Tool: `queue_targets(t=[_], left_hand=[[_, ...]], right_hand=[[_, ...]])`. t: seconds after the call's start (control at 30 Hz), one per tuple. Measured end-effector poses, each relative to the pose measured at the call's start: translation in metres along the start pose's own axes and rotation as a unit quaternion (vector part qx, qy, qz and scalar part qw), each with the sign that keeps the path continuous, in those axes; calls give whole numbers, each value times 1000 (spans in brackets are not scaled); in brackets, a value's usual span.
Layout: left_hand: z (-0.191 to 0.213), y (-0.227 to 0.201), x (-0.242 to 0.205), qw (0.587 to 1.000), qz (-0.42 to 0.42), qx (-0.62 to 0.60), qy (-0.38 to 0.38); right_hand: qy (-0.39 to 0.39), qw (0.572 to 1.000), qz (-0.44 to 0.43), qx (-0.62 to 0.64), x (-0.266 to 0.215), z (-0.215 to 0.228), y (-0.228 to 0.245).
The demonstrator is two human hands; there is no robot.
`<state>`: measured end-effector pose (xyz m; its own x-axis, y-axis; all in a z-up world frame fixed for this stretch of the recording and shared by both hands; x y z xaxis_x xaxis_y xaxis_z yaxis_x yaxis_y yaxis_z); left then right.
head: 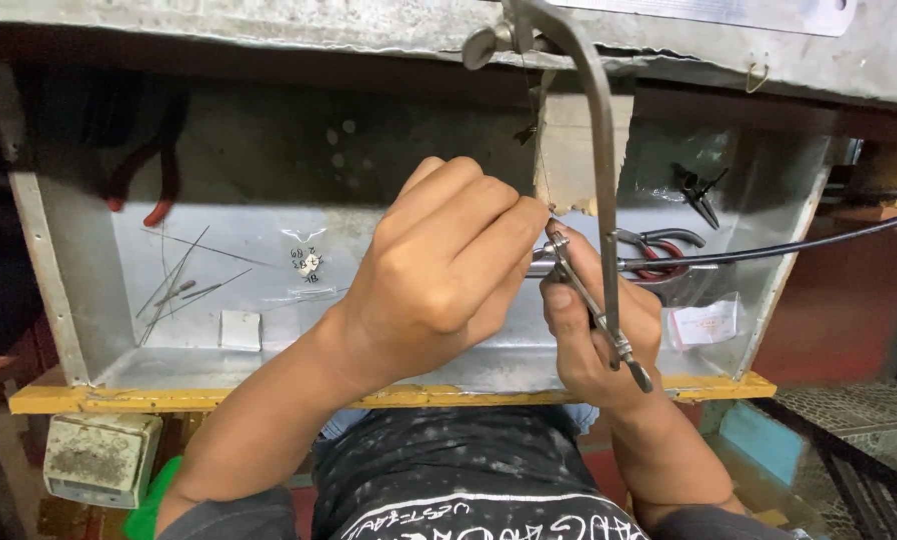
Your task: Using a jeweler's saw to cut small metal pieces and organizing them with tweezers on a workbench.
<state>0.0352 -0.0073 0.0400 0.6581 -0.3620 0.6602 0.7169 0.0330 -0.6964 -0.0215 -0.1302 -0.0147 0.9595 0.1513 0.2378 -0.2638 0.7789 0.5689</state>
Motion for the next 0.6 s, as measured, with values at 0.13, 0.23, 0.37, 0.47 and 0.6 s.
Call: queue_targets(t=[0.13,0.23,0.37,0.47,0.6], left_hand=[[-1,2,-2,1000,23,-16,-15],[0,3,0,999,20,-20,-14],[0,-2,4,1000,-15,-3,5],[-1,-2,4,999,-30,-3,13],[-2,-4,4,999,-38,9,16]], right_hand=[[-21,1000,-12,11,-14,-9,-12],[-23,999,-4,27,-31,-11,-21],[-42,999,8,13,-36,-8,-22],[-45,999,25,-11,-16,-2,-9],[-44,999,5,8,-4,-1,-4]])
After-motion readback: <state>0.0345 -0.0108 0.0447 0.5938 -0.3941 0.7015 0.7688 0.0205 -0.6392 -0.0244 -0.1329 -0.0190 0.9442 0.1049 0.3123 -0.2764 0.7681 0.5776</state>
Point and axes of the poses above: each hand's wrist, its own x-axis towards the middle knuckle, its own z-axis out of the back of the hand, y = z × x, the point moved 6 cm from there along x, towards the middle knuckle, and after that the axes turned 15 degrees about -x, right-handed, at the moved point
